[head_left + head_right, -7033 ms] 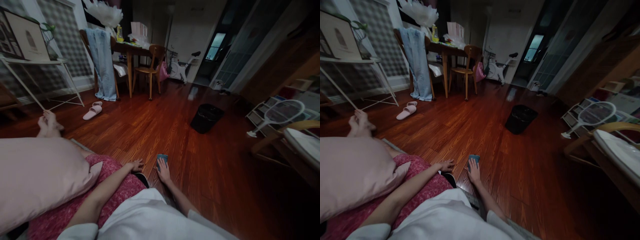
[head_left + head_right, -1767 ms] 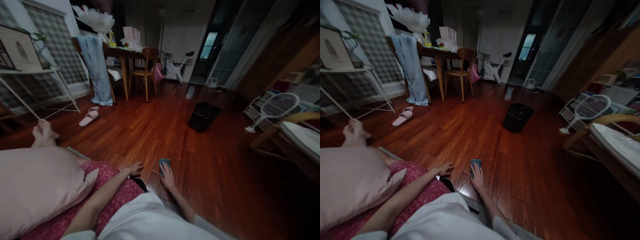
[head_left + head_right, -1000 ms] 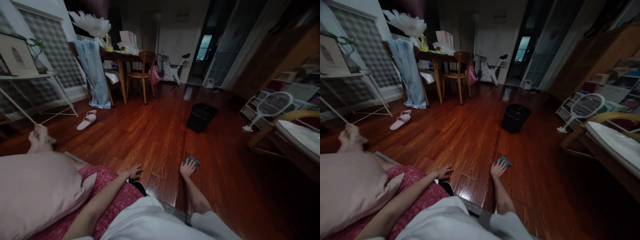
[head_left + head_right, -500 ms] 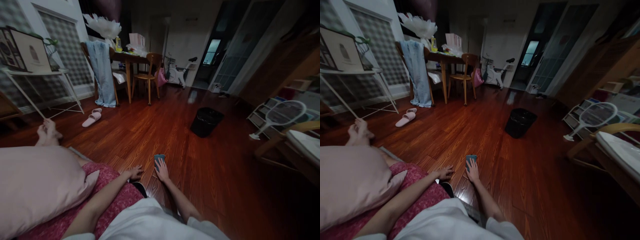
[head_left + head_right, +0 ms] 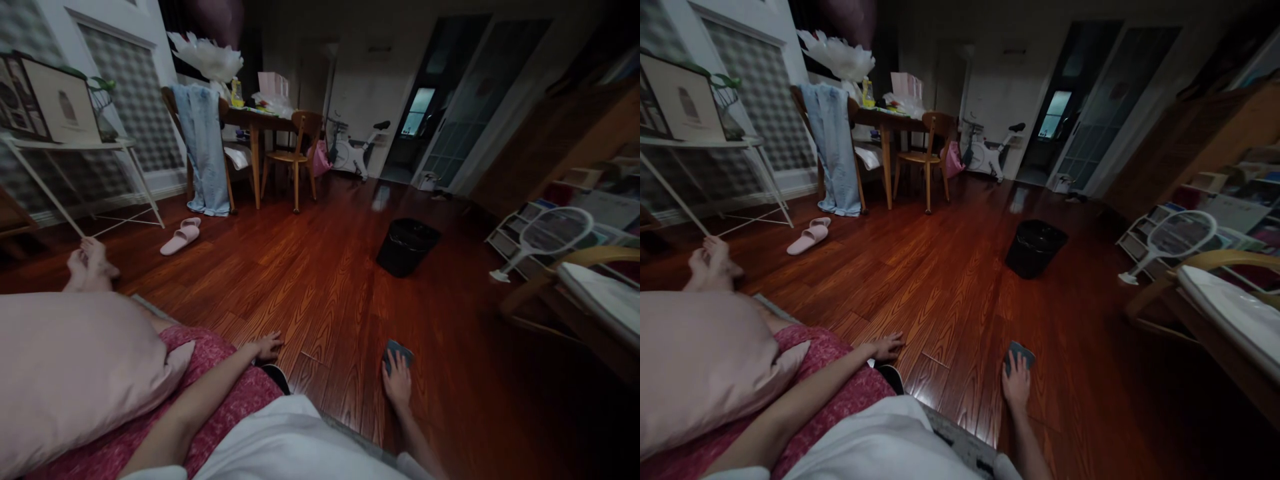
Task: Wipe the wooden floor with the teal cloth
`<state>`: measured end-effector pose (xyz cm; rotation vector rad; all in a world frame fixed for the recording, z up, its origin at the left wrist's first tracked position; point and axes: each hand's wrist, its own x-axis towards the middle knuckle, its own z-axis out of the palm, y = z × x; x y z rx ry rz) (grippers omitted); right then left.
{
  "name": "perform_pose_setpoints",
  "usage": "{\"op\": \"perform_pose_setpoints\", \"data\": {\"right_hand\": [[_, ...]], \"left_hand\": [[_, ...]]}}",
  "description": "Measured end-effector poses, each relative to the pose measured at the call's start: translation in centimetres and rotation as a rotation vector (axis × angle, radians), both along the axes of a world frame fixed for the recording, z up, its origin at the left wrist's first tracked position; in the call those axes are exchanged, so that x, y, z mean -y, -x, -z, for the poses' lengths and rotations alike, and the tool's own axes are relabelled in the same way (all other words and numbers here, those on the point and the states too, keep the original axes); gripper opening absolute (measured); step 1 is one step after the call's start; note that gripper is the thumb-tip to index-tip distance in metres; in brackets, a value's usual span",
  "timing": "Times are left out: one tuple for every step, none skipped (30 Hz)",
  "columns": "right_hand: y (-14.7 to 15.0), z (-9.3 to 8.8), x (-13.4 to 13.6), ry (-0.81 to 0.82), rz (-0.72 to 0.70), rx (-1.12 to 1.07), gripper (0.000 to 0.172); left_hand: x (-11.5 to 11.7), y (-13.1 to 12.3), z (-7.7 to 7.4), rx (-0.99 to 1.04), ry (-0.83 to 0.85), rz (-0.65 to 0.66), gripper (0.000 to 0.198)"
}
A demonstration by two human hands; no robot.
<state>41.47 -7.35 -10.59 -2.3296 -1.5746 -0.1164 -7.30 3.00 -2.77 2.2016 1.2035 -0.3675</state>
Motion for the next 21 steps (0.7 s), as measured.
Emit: {"op": "perform_pose_setpoints", "data": {"right_hand": [[-0.9, 0.1, 0.9, -0.01, 0.067, -0.002, 0.065], [-1.5, 0.2, 1.8, -0.026, 0.126, -0.003, 0.066], [-1.8, 0.3, 2.5, -0.044, 0.174, -0.003, 0.067], [-1.6, 0.4, 3.1, -0.064, 0.213, -0.001, 0.068], [-1.2, 0.5, 3.5, -0.084, 0.245, 0.001, 0.069], [-0.4, 0.5, 3.7, -0.102, 0.27, 0.005, 0.07], [0.5, 0.6, 3.9, -0.115, 0.284, 0.01, 0.07], [1.7, 0.7, 3.8, -0.122, 0.286, 0.015, 0.07], [3.0, 0.7, 3.7, -0.12, 0.276, 0.019, 0.069], [4.3, 0.7, 3.5, -0.109, 0.255, 0.022, 0.069], [5.6, 0.8, 3.2, -0.089, 0.226, 0.023, 0.068], [6.9, 0.7, 2.9, -0.063, 0.194, 0.023, 0.067], [8.1, 0.7, 2.6, -0.034, 0.161, 0.022, 0.066], [9.2, 0.7, 2.2, -0.006, 0.128, 0.021, 0.066], [10.1, 0.6, 1.9, 0.022, 0.091, 0.021, 0.065], [10.8, 0.6, 1.6, 0.045, 0.048, 0.024, 0.065], [11.2, 0.5, 1.4, 0.064, 0.002, 0.03, 0.065], [11.3, 0.4, 1.2, 0.077, -0.047, 0.041, 0.064], [11.2, 0.4, 1.1, 0.085, -0.093, 0.054, 0.063], [10.8, 0.3, 1.1, 0.087, -0.135, 0.069, 0.062], [10.1, 0.2, 1.1, 0.086, -0.169, 0.083, 0.061]], "left_hand": [[0.0, 0.0, 0.0, -0.002, -0.001, 0.003, 0.07], [0.0, -0.1, -0.1, -0.005, -0.004, 0.005, 0.07], [0.0, -0.1, -0.1, -0.008, -0.006, 0.008, 0.07], [0.0, -0.1, -0.1, -0.012, -0.01, 0.011, 0.07], [0.0, -0.1, -0.2, -0.017, -0.013, 0.013, 0.069], [0.0, -0.2, -0.2, -0.022, -0.015, 0.015, 0.069], [0.1, -0.2, -0.3, -0.027, -0.016, 0.017, 0.069], [0.1, -0.2, -0.4, -0.031, -0.016, 0.019, 0.069], [0.1, -0.2, -0.5, -0.035, -0.016, 0.021, 0.069], [0.1, -0.2, -0.6, -0.039, -0.015, 0.022, 0.069], [0.1, -0.2, -0.7, -0.042, -0.013, 0.024, 0.069], [0.1, -0.2, -0.8, -0.046, -0.012, 0.024, 0.069], [0.1, -0.2, -0.9, -0.049, -0.009, 0.025, 0.07], [0.2, -0.2, -1.0, -0.051, -0.007, 0.025, 0.07], [0.2, -0.2, -1.2, -0.052, -0.005, 0.025, 0.07], [0.2, -0.2, -1.3, -0.053, -0.003, 0.024, 0.07], [0.2, -0.2, -1.4, -0.054, -0.002, 0.022, 0.07], [0.3, -0.3, -1.5, -0.055, -0.003, 0.019, 0.07], [0.4, -0.3, -1.6, -0.055, -0.003, 0.016, 0.069], [0.5, -0.3, -1.7, -0.054, -0.002, 0.012, 0.069], [0.6, -0.3, -1.9, -0.053, -0.003, 0.009, 0.069]]}}
